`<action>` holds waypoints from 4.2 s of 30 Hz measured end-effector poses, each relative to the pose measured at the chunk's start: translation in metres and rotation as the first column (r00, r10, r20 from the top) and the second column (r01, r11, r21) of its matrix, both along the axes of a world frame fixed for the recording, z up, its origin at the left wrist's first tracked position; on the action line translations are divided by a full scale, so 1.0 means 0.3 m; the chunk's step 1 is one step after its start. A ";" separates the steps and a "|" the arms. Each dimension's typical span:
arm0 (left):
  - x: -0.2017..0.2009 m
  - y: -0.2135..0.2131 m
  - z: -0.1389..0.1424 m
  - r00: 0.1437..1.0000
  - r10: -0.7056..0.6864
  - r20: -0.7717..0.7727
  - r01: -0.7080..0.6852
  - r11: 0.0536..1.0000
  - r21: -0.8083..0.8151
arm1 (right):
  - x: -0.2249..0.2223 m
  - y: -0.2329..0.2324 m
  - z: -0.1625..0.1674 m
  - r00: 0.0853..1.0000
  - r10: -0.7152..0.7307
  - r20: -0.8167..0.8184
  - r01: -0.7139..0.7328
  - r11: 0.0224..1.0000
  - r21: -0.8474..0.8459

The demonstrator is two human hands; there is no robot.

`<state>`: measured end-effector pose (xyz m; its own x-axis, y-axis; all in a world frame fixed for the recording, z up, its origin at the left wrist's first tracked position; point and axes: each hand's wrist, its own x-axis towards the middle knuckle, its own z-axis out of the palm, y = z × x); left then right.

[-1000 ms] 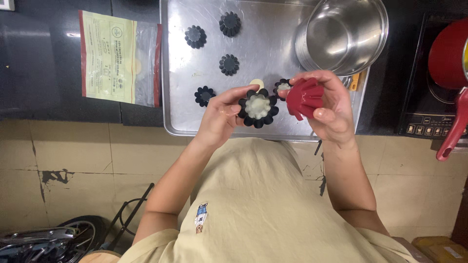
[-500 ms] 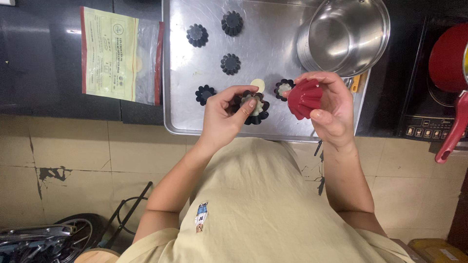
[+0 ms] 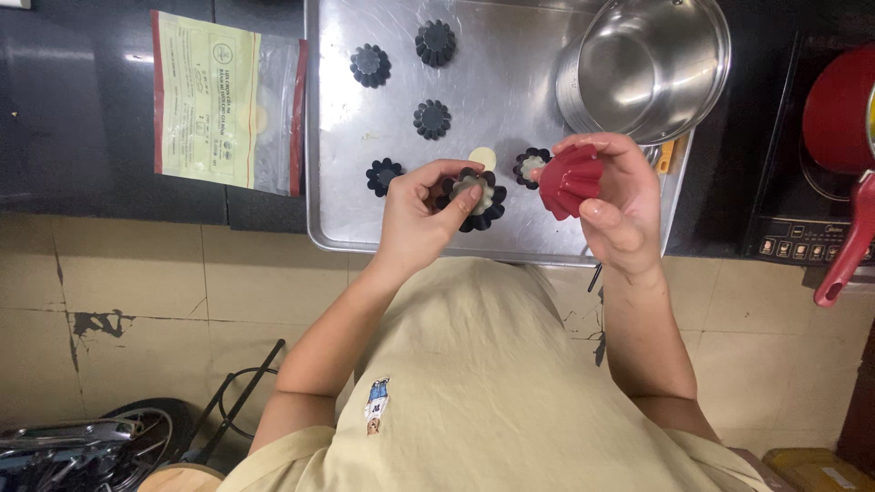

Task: The person presses round dough pieces into flower-shaped plastic molds, presses the mold halves together, then opens the molds and removes the shaped pastries, placing the formed pieces back on the metal tray. They repeat this for several molds, at one point using a small stick to help release a pastry from a mold.

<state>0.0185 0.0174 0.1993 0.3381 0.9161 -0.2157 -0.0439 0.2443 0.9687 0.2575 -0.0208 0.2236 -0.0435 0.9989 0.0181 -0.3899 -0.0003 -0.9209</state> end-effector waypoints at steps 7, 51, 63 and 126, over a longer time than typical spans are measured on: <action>-0.018 0.018 -0.023 0.975 0.029 0.222 0.008 0.986 -0.165 | -0.053 -0.018 0.040 0.925 -0.037 0.377 0.008 0.997 0.078; 0.004 -0.123 -0.624 0.998 0.045 -0.054 -0.058 0.959 -0.278 | -0.266 -0.057 -0.387 0.220 0.116 0.969 -0.289 0.956 -0.048; -0.034 -0.101 -0.582 0.871 0.119 -0.476 -0.037 0.983 0.178 | -0.169 0.030 -0.474 0.432 0.146 0.890 -0.345 0.939 0.014; 0.289 0.010 0.092 0.954 0.087 -0.288 0.290 -0.014 0.957 | 0.599 -0.283 -0.425 -0.080 -0.526 0.847 -0.030 0.850 0.526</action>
